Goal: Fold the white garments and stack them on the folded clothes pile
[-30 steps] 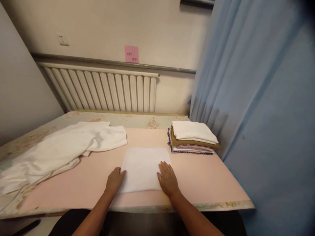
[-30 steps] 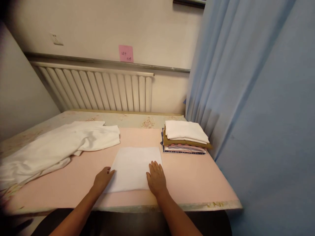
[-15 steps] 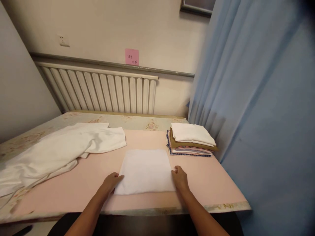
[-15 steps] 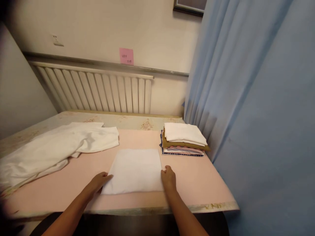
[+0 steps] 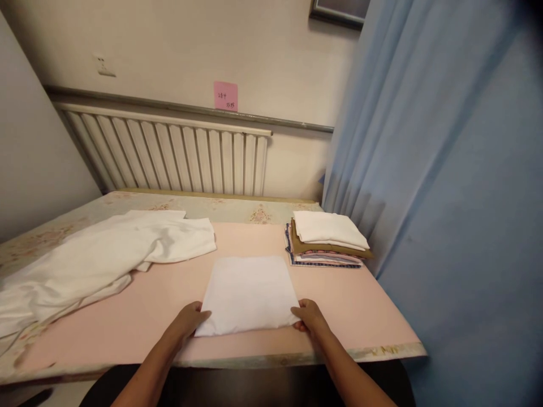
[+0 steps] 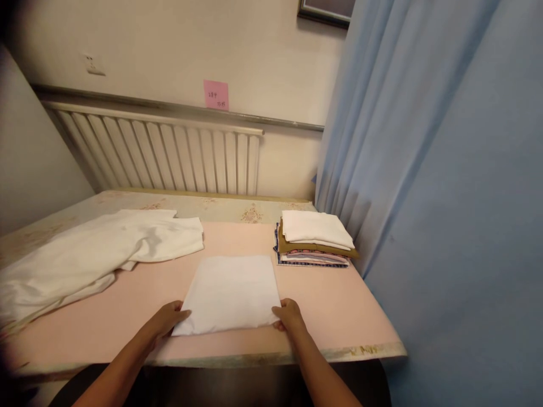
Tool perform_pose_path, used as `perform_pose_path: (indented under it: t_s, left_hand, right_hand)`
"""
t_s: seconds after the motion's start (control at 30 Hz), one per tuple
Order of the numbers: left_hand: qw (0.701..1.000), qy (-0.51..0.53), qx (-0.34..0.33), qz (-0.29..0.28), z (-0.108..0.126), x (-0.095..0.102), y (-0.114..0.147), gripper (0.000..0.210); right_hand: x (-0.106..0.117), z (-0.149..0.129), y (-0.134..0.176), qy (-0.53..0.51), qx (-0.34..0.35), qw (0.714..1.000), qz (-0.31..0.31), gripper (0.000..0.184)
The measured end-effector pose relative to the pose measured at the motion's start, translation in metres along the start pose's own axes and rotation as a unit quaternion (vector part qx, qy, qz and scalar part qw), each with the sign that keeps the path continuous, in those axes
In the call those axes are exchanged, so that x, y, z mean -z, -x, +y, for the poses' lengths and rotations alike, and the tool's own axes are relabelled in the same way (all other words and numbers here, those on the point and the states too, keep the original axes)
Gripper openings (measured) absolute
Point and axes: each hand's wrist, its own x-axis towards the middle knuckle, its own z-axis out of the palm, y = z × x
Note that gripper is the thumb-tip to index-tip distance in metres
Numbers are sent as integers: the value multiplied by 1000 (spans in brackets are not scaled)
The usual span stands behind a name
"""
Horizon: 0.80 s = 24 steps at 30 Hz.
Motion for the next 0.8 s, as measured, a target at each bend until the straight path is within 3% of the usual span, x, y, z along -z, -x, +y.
perform_pose_path:
  t_s: [0.33, 0.47, 0.6, 0.8]
  left_hand:
    - [1000, 21, -7, 19, -22, -9, 28, 27]
    - [994, 85, 59, 28, -22, -14, 45, 31]
    - [984, 131, 118, -21, -22, -16, 59, 37]
    - [992, 87, 88, -4, -36, -23, 63, 34]
  right_hand:
    - [15, 10, 20, -91, -25, 994, -49, 9]
    - [15, 16, 23, -96, -18, 994, -45, 13]
    - [15, 21, 26, -99, -8, 994, -40, 21]
    - [14, 25, 30, -94, 9, 995, -31, 23]
